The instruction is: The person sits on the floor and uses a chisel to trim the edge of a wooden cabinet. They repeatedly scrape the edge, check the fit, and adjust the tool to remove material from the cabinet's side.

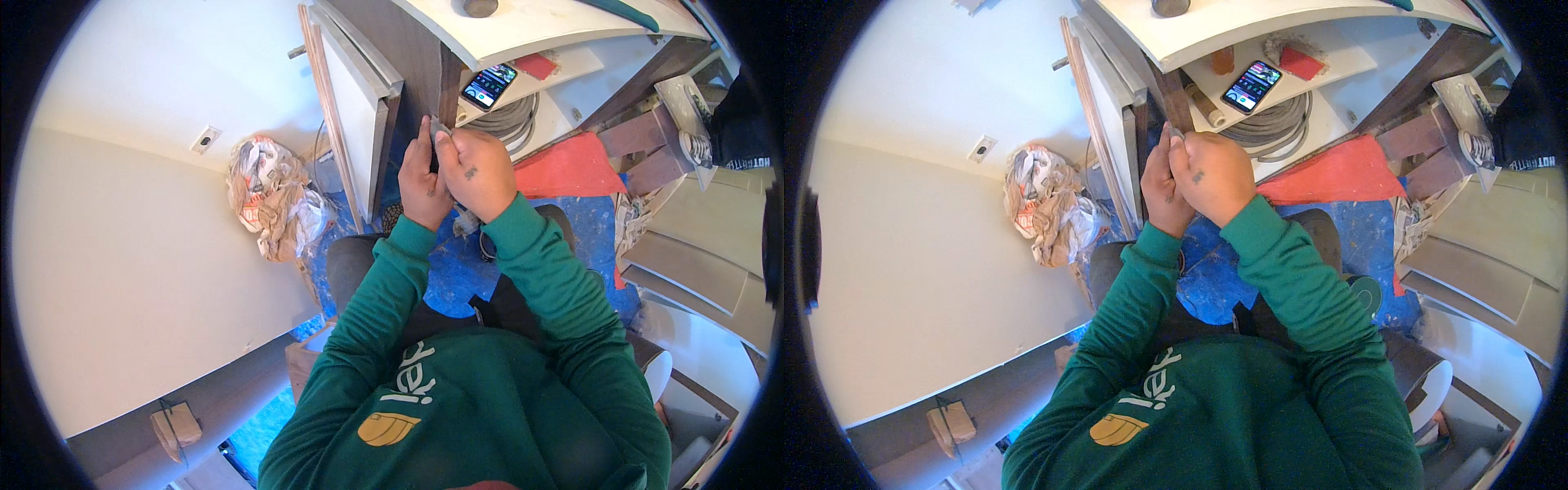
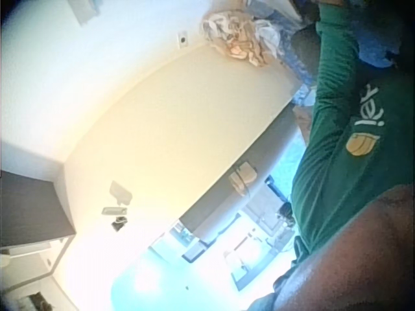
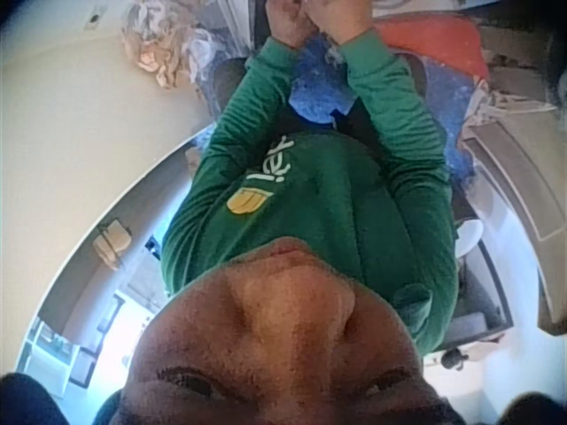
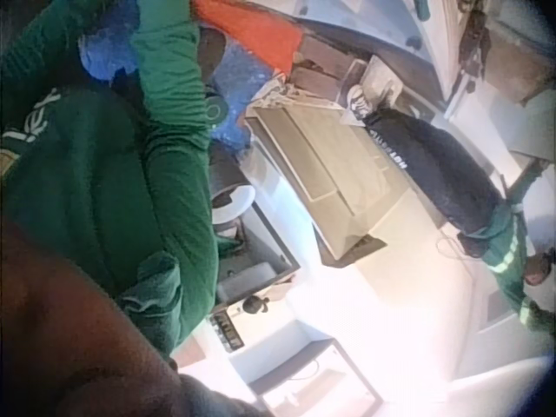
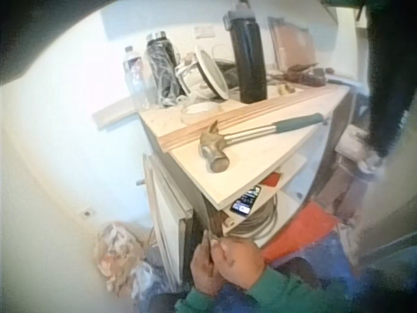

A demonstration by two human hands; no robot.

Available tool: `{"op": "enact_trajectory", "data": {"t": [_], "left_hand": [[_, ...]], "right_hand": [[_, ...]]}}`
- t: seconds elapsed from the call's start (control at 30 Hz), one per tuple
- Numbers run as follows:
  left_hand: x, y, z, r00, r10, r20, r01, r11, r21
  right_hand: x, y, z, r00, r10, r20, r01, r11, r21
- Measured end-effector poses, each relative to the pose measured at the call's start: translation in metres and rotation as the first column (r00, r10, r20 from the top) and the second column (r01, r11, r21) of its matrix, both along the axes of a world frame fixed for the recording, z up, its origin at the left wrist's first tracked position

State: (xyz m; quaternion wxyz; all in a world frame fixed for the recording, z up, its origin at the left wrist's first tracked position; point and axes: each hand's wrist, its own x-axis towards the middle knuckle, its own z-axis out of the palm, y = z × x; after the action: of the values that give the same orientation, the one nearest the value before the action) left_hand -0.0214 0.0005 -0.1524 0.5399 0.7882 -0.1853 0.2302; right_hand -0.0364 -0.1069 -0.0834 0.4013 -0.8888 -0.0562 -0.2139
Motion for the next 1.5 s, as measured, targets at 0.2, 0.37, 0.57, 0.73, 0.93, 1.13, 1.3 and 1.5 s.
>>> {"op": "enact_trajectory", "data": {"t": [0.2, 0.37, 0.57, 0.73, 0.93, 1.13, 1.3, 1.5], "left_hand": [[0.002, -0.008, -0.005, 1.0, 0.008, -0.001, -0.008, 0.997, -0.078], [0.004, -0.008, -0.002, 1.0, 0.008, 0.016, -0.007, 0.998, -0.07], [0.011, -0.007, -0.012, 0.999, -0.035, -0.007, 0.033, 0.986, -0.161], [0.003, -0.004, 0.0, 0.997, 0.003, -0.076, -0.006, 0.999, -0.039], [-0.007, -0.005, 0.01, 1.0, 0.013, -0.002, -0.013, 1.0, -0.022], [-0.005, -0.005, 0.011, 0.999, 0.029, 0.021, -0.029, 1.0, -0.003], [-0.008, -0.008, 0.01, 0.999, -0.022, -0.036, 0.018, 0.993, -0.113], [-0.007, -0.014, 0.01, 1.0, 0.017, 0.011, -0.015, 0.988, -0.155]], "right_hand": [[0.005, -0.004, 0.001, 0.999, 0.042, 0.026, -0.04, 0.996, -0.074], [0.012, -0.004, 0.001, 0.997, 0.059, 0.058, -0.054, 0.995, -0.081], [0.014, 0.002, 0.003, 0.999, 0.021, 0.037, -0.018, 0.997, -0.08], [0.008, 0.003, -0.001, 1.0, -0.019, 0.01, 0.019, 0.995, -0.101], [-0.004, -0.001, 0.003, 0.999, 0.008, 0.037, -0.007, 1.0, -0.018], [-0.001, -0.002, 0.003, 0.998, 0.028, 0.06, -0.026, 0.999, -0.025], [0.001, -0.006, 0.006, 0.998, 0.051, 0.037, -0.05, 0.998, -0.028], [0.003, -0.005, 0.007, 0.998, 0.05, 0.026, -0.049, 0.998, -0.044]]}}
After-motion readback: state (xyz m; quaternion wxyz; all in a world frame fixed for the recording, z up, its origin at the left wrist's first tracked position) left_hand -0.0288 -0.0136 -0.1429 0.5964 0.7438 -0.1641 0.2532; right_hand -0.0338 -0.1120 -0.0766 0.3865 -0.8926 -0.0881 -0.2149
